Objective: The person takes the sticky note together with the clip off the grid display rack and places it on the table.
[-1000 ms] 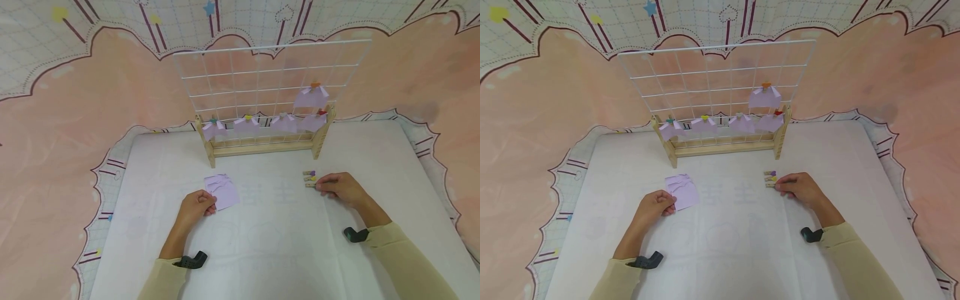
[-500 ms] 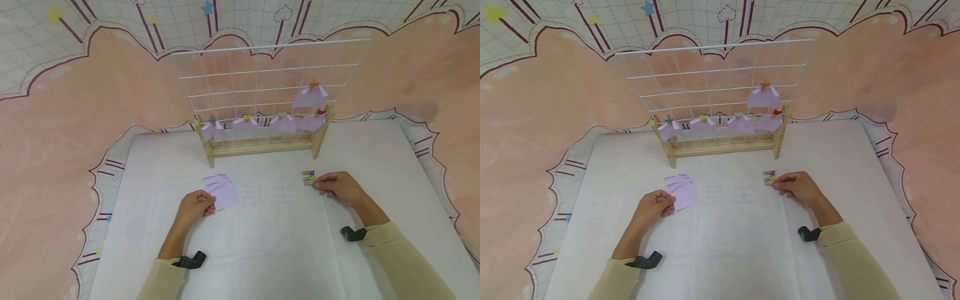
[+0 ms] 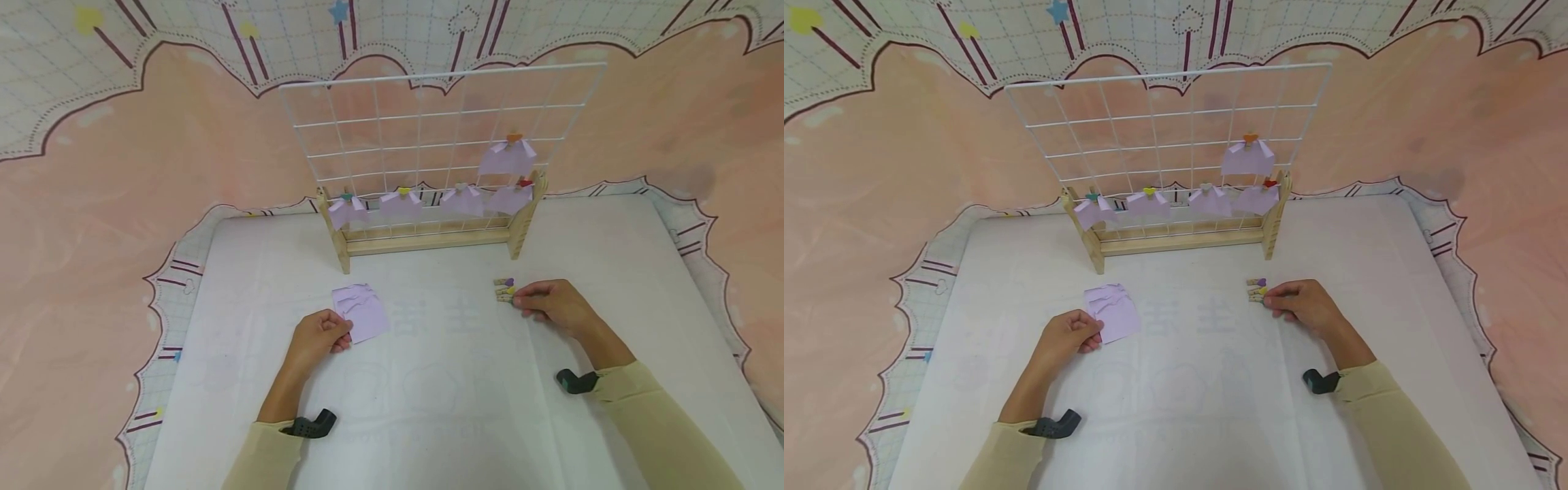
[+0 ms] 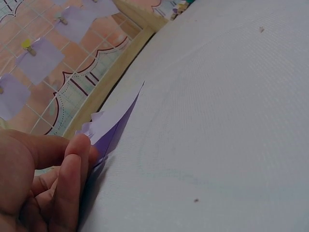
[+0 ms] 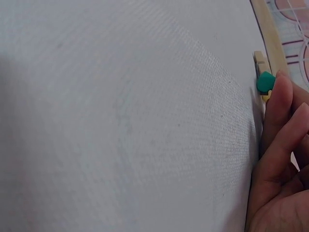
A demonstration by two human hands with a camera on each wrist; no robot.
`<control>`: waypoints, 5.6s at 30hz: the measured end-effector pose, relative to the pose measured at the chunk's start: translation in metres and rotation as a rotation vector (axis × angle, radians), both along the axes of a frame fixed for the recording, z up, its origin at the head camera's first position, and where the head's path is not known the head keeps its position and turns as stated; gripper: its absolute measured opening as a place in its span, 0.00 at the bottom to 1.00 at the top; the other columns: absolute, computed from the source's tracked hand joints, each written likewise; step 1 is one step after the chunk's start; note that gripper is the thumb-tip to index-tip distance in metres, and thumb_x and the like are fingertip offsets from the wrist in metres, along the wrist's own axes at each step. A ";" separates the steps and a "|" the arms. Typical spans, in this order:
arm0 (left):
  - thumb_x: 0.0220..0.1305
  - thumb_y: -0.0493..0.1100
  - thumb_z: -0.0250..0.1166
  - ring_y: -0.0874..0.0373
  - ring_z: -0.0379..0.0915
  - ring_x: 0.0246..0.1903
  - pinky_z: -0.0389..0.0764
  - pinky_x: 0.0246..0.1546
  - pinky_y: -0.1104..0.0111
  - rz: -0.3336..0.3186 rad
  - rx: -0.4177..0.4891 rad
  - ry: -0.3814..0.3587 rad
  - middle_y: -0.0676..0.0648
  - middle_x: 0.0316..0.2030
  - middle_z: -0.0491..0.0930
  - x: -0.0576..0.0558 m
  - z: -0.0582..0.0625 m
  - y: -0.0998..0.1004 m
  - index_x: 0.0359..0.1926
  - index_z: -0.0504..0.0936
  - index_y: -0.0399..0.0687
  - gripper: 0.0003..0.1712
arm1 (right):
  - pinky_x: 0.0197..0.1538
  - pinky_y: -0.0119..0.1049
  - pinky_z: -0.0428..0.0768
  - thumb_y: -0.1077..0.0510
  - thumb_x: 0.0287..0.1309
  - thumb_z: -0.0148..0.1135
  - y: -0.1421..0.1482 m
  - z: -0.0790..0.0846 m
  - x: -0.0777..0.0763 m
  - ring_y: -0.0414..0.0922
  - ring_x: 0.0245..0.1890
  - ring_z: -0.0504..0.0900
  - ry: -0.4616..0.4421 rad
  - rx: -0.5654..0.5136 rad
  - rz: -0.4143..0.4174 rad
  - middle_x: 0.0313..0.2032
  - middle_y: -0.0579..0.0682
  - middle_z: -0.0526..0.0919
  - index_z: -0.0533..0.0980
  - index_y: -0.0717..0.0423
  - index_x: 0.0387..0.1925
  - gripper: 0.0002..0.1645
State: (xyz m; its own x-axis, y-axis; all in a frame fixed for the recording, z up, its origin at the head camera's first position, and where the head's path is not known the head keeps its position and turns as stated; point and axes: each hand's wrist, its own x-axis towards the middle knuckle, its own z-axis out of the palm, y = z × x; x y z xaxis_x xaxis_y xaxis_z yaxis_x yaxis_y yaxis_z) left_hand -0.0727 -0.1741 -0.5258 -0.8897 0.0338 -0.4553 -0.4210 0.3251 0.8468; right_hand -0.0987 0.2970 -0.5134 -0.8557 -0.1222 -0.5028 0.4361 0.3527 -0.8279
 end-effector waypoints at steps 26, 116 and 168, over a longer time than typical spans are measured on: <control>0.66 0.41 0.71 0.60 0.79 0.22 0.82 0.26 0.74 -0.003 -0.016 0.017 0.48 0.23 0.84 0.000 0.000 0.000 0.37 0.78 0.37 0.12 | 0.32 0.26 0.82 0.55 0.63 0.72 0.002 -0.001 0.001 0.36 0.28 0.84 -0.016 -0.104 -0.068 0.30 0.40 0.88 0.84 0.62 0.49 0.18; 0.74 0.43 0.62 0.50 0.85 0.35 0.87 0.37 0.67 -0.305 0.115 0.574 0.41 0.37 0.85 -0.107 0.159 0.168 0.64 0.78 0.45 0.21 | 0.27 0.26 0.76 0.59 0.65 0.68 -0.047 0.189 -0.071 0.44 0.20 0.72 0.823 -0.173 -0.218 0.31 0.49 0.82 0.82 0.53 0.59 0.21; 0.76 0.39 0.59 0.60 0.86 0.27 0.85 0.30 0.76 -0.221 0.058 0.663 0.43 0.30 0.84 -0.143 0.173 0.236 0.46 0.78 0.39 0.07 | 0.32 0.25 0.74 0.51 0.63 0.71 -0.077 0.192 -0.109 0.37 0.28 0.75 1.023 0.360 -0.303 0.37 0.53 0.90 0.89 0.52 0.43 0.12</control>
State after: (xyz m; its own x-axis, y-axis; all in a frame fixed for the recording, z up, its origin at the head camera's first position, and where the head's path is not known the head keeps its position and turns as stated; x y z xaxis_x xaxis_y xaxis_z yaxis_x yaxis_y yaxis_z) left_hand -0.2160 0.0622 -0.3532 -0.9488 0.2533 0.1888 0.2608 0.2906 0.9206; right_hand -0.2072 0.2204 -0.3215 -0.8557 0.1712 0.4883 -0.2813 0.6381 -0.7168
